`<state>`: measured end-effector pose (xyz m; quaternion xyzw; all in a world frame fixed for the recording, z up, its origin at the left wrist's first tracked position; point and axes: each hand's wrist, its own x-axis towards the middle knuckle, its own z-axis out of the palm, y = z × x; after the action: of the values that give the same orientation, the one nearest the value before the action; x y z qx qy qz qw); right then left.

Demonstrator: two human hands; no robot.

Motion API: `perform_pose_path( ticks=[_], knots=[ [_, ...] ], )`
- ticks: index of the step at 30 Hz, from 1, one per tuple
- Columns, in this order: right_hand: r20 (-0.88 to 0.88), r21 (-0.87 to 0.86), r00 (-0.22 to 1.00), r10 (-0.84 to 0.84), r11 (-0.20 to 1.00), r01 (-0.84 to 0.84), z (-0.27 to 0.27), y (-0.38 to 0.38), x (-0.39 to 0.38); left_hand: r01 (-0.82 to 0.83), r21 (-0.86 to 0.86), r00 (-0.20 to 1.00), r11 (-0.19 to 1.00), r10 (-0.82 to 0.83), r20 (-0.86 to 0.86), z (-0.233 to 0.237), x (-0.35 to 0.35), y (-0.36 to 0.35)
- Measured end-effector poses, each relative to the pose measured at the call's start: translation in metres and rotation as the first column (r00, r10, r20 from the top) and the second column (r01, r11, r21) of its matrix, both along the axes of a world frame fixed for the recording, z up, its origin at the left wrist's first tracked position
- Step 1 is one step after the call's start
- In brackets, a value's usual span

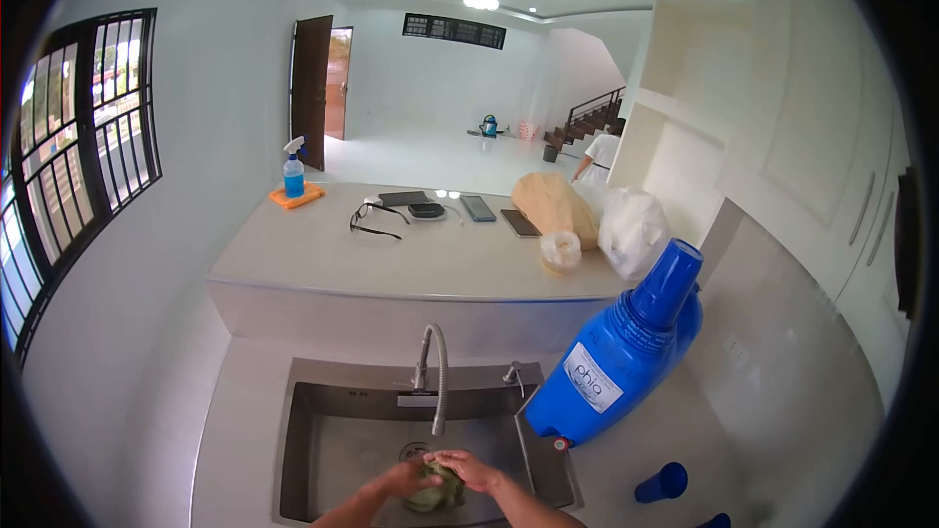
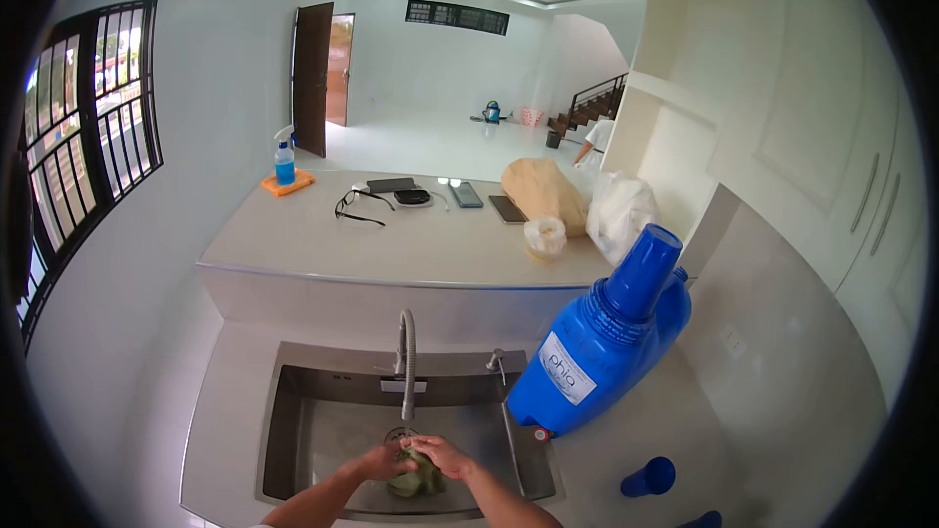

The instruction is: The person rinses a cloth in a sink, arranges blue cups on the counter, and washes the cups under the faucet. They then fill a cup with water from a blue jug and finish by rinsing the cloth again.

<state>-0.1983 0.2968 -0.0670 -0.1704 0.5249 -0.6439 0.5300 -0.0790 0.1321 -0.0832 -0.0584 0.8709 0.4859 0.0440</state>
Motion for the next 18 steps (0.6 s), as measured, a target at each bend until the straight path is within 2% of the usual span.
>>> perform_pose_path(
  ticks=[1,3,4,5,8,9,11,12,14,15,16,17,18],
  knots=[
    [-0.06,-0.036,0.995,0.075,0.996,-0.077,0.005,0.002,-0.001,0.113,-0.083,0.99,0.99,-0.105,0.092,0.034,0.005,0.001],
    [-0.296,-0.062,0.953,0.071,0.994,-0.094,0.015,0.006,0.004,0.129,-0.072,0.979,0.989,-0.115,0.171,0.033,0.005,-0.02],
    [-0.409,-0.072,0.911,0.063,0.992,-0.101,0.017,0.009,0.005,0.139,-0.063,0.97,0.988,-0.123,0.209,0.047,0.003,-0.025],
    [-0.469,-0.068,0.882,0.04,0.994,-0.081,0.014,0.012,0.005,0.006,0.148,0.967,0.989,-0.044,0.25,0.062,0.006,-0.03],
    [-0.683,0.167,0.701,0.205,0.978,-0.123,0.022,0.011,0.015,-0.162,0.374,0.986,0.913,0.135,0.096,0.097,0.01,-0.012],
    [-0.643,0.295,0.703,0.304,0.945,-0.139,-0.003,0.011,0.013,-0.225,0.451,0.971,0.864,0.238,0.027,0.102,0.01,-0.004],
    [-0.58,0.432,0.713,0.395,0.891,-0.142,-0.046,0.013,0.013,-0.305,0.603,0.893,0.737,0.441,-0.089,0.112,0.008,0.007],
    [-0.544,0.497,0.718,0.434,0.856,-0.142,-0.066,0.014,0.01,-0.343,0.491,0.898,0.801,0.433,-0.079,0.119,0.009,0.003],
    [-0.498,0.339,0.844,0.2,0.94,-0.023,-0.106,0.026,-0.004,-0.402,0.243,0.904,0.883,0.425,-0.048,0.13,0.015,-0.014],
    [-0.451,0.268,0.888,0.084,0.962,0.045,-0.114,0.036,-0.008,-0.293,0.009,0.95,0.956,0.293,-0.105,0.124,0.02,-0.02],
    [-0.142,0.159,0.989,-0.049,0.985,0.072,-0.103,0.043,-0.007,-0.173,-0.23,0.981,0.958,0.147,-0.126,0.111,0.027,-0.027],
    [0.19,0.059,0.971,-0.145,0.989,0.136,-0.089,0.046,-0.012,-0.049,-0.459,0.993,0.887,-0.005,-0.116,0.098,0.032,-0.035],
    [0.505,-0.015,0.842,-0.189,0.974,0.228,-0.074,0.051,-0.017,0.119,-0.489,0.993,0.864,-0.115,0.038,0.075,0.032,-0.045]
  ],
)
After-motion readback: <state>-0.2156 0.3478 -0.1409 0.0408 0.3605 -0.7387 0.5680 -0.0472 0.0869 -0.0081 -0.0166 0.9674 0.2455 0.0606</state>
